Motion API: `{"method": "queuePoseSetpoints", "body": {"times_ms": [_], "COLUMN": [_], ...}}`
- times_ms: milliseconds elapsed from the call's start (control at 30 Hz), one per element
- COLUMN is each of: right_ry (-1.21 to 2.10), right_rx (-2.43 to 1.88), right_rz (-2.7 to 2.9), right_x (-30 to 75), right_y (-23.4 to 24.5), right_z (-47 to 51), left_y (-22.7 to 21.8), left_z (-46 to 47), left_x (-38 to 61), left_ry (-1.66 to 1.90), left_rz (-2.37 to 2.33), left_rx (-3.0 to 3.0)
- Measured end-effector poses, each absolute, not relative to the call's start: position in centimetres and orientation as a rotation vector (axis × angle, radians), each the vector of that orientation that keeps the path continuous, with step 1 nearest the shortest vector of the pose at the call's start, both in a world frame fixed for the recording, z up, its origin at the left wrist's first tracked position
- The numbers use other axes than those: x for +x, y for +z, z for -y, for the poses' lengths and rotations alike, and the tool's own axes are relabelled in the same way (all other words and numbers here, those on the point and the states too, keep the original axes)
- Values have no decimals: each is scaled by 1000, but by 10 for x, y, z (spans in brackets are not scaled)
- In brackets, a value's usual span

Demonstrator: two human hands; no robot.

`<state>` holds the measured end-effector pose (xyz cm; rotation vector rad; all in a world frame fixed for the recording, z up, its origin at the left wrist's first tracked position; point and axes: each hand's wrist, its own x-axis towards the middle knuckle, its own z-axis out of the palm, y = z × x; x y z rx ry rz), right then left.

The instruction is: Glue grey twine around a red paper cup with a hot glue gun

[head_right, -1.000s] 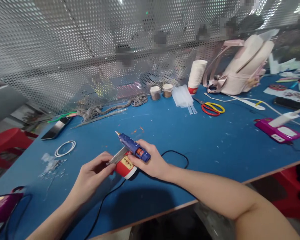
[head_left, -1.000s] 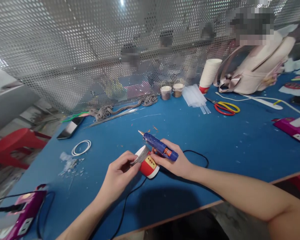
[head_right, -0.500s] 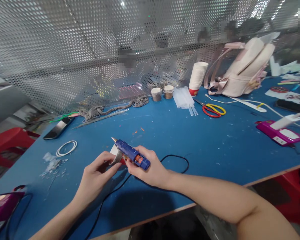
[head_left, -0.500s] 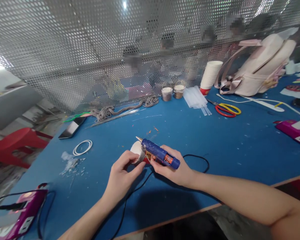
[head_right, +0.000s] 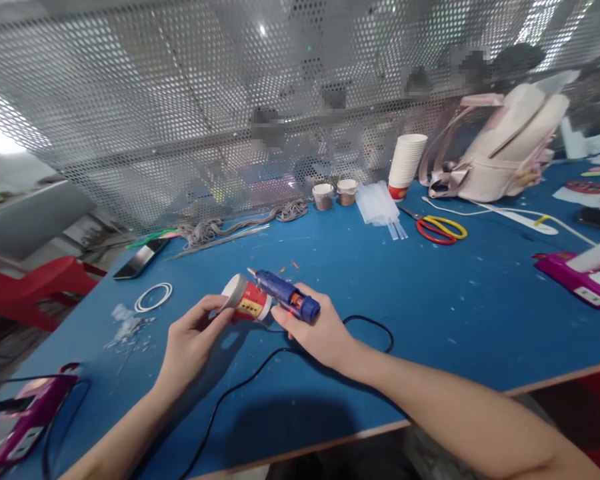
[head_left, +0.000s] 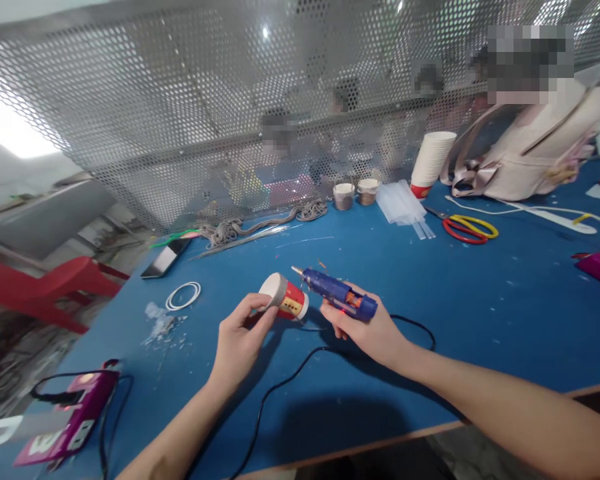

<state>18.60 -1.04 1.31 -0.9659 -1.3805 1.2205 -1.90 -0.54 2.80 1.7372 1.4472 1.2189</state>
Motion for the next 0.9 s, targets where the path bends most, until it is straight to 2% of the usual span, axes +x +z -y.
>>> {"method": "queuePoseSetpoints", "body": {"times_ms": [333, 900], "right_ry": [883, 839], "right_rx": [-960, -964], "right_rz": [1782, 1847], "right_x": [183, 180], "right_y": [11, 9], "right_z": [14, 15], "left_y": [22, 20], "left_z": [1, 1], "left_x": [-21, -20], "left_ry": [1283, 1286], "left_rz": [-1478, -1426], "left_rx": [1533, 1611]}}
